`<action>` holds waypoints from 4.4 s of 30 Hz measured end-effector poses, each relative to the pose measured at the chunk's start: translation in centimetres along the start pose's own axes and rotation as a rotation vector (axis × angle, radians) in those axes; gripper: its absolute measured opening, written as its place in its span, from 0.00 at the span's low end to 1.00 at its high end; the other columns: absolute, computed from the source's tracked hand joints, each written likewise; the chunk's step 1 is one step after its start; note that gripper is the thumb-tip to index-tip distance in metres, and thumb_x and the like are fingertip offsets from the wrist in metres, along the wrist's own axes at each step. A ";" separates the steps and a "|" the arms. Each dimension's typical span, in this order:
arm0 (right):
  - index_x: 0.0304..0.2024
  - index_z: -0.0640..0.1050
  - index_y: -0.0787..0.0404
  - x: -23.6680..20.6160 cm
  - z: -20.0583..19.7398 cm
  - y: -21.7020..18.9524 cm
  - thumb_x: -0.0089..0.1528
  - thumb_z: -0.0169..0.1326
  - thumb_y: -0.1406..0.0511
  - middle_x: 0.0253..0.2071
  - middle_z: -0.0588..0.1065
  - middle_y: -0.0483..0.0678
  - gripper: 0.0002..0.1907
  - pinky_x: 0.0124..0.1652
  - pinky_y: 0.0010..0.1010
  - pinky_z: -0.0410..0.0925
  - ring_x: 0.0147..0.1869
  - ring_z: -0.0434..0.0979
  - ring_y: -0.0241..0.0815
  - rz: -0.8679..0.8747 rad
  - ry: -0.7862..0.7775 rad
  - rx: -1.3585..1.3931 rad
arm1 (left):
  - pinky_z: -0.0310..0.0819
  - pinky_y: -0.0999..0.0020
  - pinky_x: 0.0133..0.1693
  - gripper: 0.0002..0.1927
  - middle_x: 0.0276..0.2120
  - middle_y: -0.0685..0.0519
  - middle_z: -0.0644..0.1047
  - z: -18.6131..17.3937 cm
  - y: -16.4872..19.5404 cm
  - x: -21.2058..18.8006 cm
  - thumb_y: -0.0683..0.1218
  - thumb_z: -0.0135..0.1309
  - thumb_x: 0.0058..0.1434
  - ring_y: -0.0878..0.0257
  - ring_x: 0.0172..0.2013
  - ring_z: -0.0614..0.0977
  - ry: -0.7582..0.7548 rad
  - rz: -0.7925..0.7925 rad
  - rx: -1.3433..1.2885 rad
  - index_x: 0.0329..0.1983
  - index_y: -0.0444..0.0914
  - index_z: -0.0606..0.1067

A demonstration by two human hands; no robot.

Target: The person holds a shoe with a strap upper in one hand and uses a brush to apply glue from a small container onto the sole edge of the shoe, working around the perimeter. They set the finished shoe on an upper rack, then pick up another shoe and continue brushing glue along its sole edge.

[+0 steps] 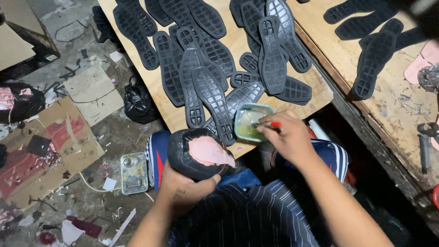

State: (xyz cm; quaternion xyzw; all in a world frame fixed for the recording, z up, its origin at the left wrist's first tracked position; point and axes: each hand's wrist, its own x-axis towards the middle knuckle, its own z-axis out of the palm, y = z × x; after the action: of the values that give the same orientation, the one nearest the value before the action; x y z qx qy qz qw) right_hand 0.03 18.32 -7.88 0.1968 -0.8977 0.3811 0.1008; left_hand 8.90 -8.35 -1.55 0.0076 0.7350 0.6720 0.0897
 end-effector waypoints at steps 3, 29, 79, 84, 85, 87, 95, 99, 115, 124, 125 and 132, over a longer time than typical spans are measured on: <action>0.43 0.81 0.62 -1.3 -2.0 -0.5 0.63 0.62 0.63 0.43 0.81 0.50 0.10 0.49 0.33 0.71 0.49 0.80 0.47 -0.095 0.165 0.083 | 0.79 0.67 0.52 0.34 0.45 0.50 0.83 0.6 0.2 -0.2 0.37 0.62 0.45 0.63 0.47 0.86 0.073 0.014 -0.057 0.59 0.33 0.69; 0.50 0.74 0.66 -7.3 -4.3 -10.7 0.63 0.58 0.76 0.52 0.79 0.63 0.14 0.54 0.36 0.78 0.53 0.84 0.49 -0.148 0.110 0.763 | 0.70 0.57 0.61 0.47 0.58 0.42 0.76 1.5 2.3 -0.2 0.43 0.67 0.37 0.46 0.60 0.78 0.089 0.342 0.418 0.66 0.38 0.67; 0.50 0.75 0.65 -5.8 -5.3 -10.9 0.63 0.57 0.75 0.55 0.79 0.58 0.13 0.60 0.35 0.73 0.60 0.81 0.47 -0.128 0.078 0.627 | 0.64 0.55 0.63 0.50 0.60 0.42 0.73 1.5 1.6 -0.3 0.42 0.66 0.35 0.44 0.62 0.73 0.048 0.231 0.493 0.68 0.38 0.66; 0.49 0.75 0.65 -6.1 -5.5 -11.3 0.62 0.58 0.75 0.53 0.79 0.58 0.13 0.56 0.35 0.77 0.57 0.83 0.48 -0.110 0.050 0.667 | 0.64 0.56 0.63 0.50 0.60 0.43 0.74 1.4 2.0 -0.2 0.42 0.65 0.35 0.46 0.63 0.73 0.037 0.151 0.429 0.68 0.39 0.65; 0.49 0.75 0.65 -6.1 -5.5 -11.3 0.62 0.58 0.76 0.53 0.79 0.59 0.13 0.56 0.35 0.77 0.57 0.83 0.48 -0.099 0.047 0.692 | 0.64 0.56 0.63 0.50 0.60 0.43 0.73 1.3 2.0 -0.2 0.42 0.65 0.35 0.46 0.63 0.73 0.033 0.145 0.434 0.68 0.39 0.65; 0.49 0.75 0.65 -5.9 -5.5 -11.1 0.62 0.57 0.76 0.53 0.79 0.59 0.13 0.56 0.35 0.76 0.56 0.83 0.47 -0.106 0.077 0.665 | 0.63 0.56 0.63 0.50 0.60 0.42 0.73 1.4 2.0 -0.2 0.43 0.66 0.35 0.46 0.63 0.73 0.022 0.134 0.444 0.68 0.39 0.65; 0.50 0.73 0.64 -5.0 -5.4 -10.8 0.63 0.57 0.75 0.54 0.78 0.57 0.13 0.59 0.34 0.73 0.58 0.81 0.46 -0.150 0.082 0.614 | 0.63 0.56 0.63 0.51 0.61 0.41 0.73 1.4 1.7 0.1 0.43 0.65 0.35 0.45 0.63 0.73 0.012 0.178 0.435 0.69 0.38 0.65; 0.50 0.74 0.64 -5.1 -5.4 -10.9 0.62 0.57 0.75 0.55 0.78 0.58 0.14 0.59 0.34 0.73 0.59 0.81 0.47 -0.116 0.066 0.619 | 0.65 0.56 0.63 0.50 0.60 0.42 0.74 1.5 1.6 0.0 0.43 0.64 0.35 0.46 0.62 0.74 0.027 0.147 0.444 0.68 0.39 0.66; 0.50 0.74 0.63 -5.1 -5.6 -10.9 0.62 0.58 0.75 0.53 0.79 0.57 0.14 0.57 0.34 0.74 0.58 0.82 0.47 -0.144 0.047 0.605 | 0.70 0.59 0.59 0.47 0.58 0.41 0.75 1.7 2.8 0.3 0.45 0.62 0.40 0.47 0.60 0.77 0.039 0.168 0.365 0.67 0.35 0.65; 0.49 0.73 0.63 -4.8 -5.8 -11.3 0.62 0.58 0.75 0.53 0.79 0.56 0.14 0.56 0.34 0.75 0.57 0.82 0.47 -0.176 0.043 0.521 | 0.69 0.58 0.60 0.45 0.58 0.42 0.75 1.9 2.5 0.2 0.46 0.61 0.44 0.47 0.61 0.77 0.064 0.197 0.362 0.69 0.35 0.64; 0.49 0.73 0.63 -4.7 -5.8 -11.3 0.62 0.58 0.75 0.53 0.78 0.57 0.14 0.56 0.34 0.75 0.57 0.82 0.47 -0.172 0.036 0.532 | 0.69 0.58 0.60 0.45 0.58 0.42 0.75 1.9 2.5 0.3 0.46 0.61 0.44 0.47 0.61 0.77 0.061 0.208 0.352 0.69 0.35 0.64; 0.48 0.73 0.62 -4.6 -5.9 -11.4 0.61 0.59 0.74 0.52 0.79 0.57 0.14 0.55 0.35 0.76 0.56 0.83 0.46 -0.192 0.035 0.469 | 0.69 0.58 0.61 0.45 0.59 0.42 0.75 2.0 2.5 0.3 0.47 0.61 0.43 0.47 0.61 0.77 0.069 0.195 0.309 0.68 0.36 0.65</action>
State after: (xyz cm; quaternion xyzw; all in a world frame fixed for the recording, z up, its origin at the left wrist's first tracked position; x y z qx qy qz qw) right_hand 9.32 16.63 1.98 0.2926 -0.7599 0.5711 0.1036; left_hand 8.57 -6.07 0.72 0.0696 0.8280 0.5564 -0.0033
